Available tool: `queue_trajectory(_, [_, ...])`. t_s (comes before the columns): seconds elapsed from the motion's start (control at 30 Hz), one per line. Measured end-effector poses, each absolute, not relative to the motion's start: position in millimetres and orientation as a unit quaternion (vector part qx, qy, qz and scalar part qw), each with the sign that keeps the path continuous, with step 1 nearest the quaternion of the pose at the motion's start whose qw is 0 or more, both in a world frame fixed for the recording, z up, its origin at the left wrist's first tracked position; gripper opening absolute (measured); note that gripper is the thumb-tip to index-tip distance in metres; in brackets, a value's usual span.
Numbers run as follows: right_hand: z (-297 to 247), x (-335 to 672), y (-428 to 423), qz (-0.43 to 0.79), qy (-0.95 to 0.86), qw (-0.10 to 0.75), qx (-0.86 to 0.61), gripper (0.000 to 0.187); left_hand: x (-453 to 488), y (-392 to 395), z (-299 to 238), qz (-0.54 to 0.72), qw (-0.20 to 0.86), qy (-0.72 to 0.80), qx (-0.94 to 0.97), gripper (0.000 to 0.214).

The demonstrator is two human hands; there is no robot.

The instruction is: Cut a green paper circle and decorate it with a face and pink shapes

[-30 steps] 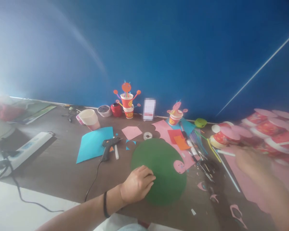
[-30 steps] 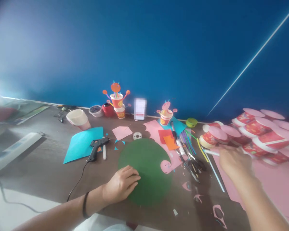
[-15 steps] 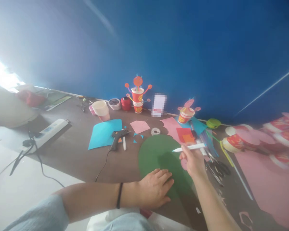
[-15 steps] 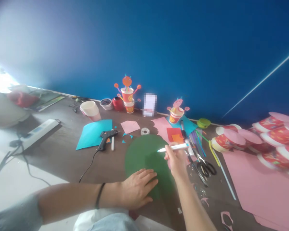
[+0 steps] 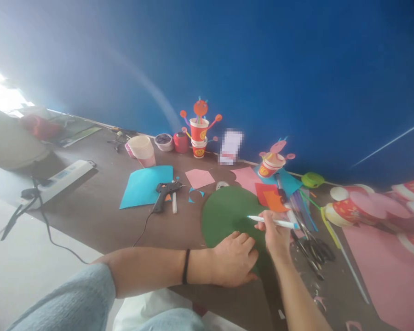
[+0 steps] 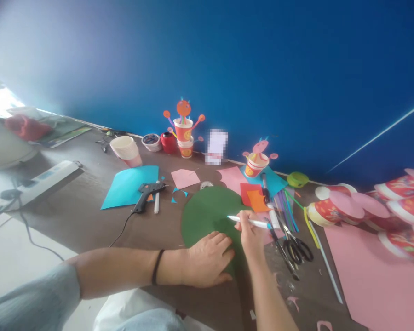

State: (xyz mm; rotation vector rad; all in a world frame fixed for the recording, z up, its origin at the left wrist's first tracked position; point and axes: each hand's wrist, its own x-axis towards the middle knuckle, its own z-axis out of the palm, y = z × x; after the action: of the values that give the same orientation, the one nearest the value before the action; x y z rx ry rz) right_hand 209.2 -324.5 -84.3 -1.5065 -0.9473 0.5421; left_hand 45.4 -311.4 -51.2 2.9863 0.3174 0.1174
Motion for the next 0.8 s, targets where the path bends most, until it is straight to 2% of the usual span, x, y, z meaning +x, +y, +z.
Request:
queue_trajectory(0.23, [-84.7,200.4,-324.1,0.255,-0.417,0.575,-0.656,0.031,38.7,-314.5,-57.9,0.059,0.062,0.145,0.986,0.068])
queue_trajectory(0.53, [-82.0,200.2,-325.1,0.253,-0.447,0.529,-0.676,0.035,35.6,-305.3,-55.4,0.043,0.12,0.128,0.984,0.067])
queue_trajectory(0.8, [-83.8,199.5,-325.5,0.274,-0.423,0.539,-0.675,0.03,34.5,-305.7,-47.4,0.025,0.085,0.118,0.989,0.059])
